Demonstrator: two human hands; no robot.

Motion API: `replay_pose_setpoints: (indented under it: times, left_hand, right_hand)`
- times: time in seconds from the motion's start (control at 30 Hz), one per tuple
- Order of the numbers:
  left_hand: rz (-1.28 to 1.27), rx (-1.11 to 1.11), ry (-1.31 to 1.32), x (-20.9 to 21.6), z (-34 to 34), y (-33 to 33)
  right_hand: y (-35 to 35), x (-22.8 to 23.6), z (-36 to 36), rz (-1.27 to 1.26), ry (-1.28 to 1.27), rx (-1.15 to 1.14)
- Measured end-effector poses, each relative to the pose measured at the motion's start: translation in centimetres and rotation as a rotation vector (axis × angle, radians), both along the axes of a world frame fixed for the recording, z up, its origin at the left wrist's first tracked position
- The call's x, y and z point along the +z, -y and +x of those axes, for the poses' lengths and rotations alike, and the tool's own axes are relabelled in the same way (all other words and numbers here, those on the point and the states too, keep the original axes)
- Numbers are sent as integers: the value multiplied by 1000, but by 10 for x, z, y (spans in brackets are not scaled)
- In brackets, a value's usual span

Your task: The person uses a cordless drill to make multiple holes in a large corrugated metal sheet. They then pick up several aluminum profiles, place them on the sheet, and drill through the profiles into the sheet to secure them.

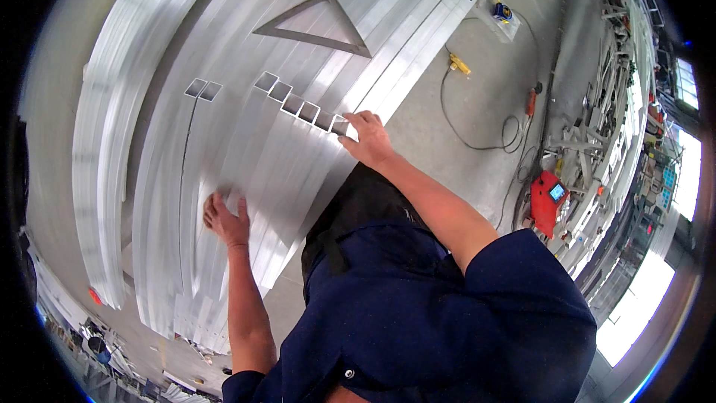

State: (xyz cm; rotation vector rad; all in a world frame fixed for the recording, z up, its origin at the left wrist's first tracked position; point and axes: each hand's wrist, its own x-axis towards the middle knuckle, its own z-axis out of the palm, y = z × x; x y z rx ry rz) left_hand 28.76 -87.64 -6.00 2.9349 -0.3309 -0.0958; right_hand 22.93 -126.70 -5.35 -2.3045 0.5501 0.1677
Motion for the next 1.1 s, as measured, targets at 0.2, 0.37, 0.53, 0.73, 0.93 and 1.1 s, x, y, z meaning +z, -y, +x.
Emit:
replay_pose_setpoints:
  times: [0.2,0.37,0.53,0.73,0.93,1.1]
  left_hand:
    - [-79,-451,-227,18,-63,81]
    - [-54,-423,-185,16,-71,97]
    - [-49,-443,-208,17,-69,96]
    - [-16,-431,-202,16,-70,99]
    - [-9,-427,-283,23,-66,100]
    - [-12,-332,-367,32,-44,116]
  right_hand:
    - [-15,-17,-7,47,-92,157]
    - [-23,-19,-3,74,-74,70]
    - [-24,-35,-8,11,31,125]
    - [-22,-38,-7,-12,8,174]
    - [-12,19,27,-59,-210,136]
    - [-27,3,70,-27,15,243]
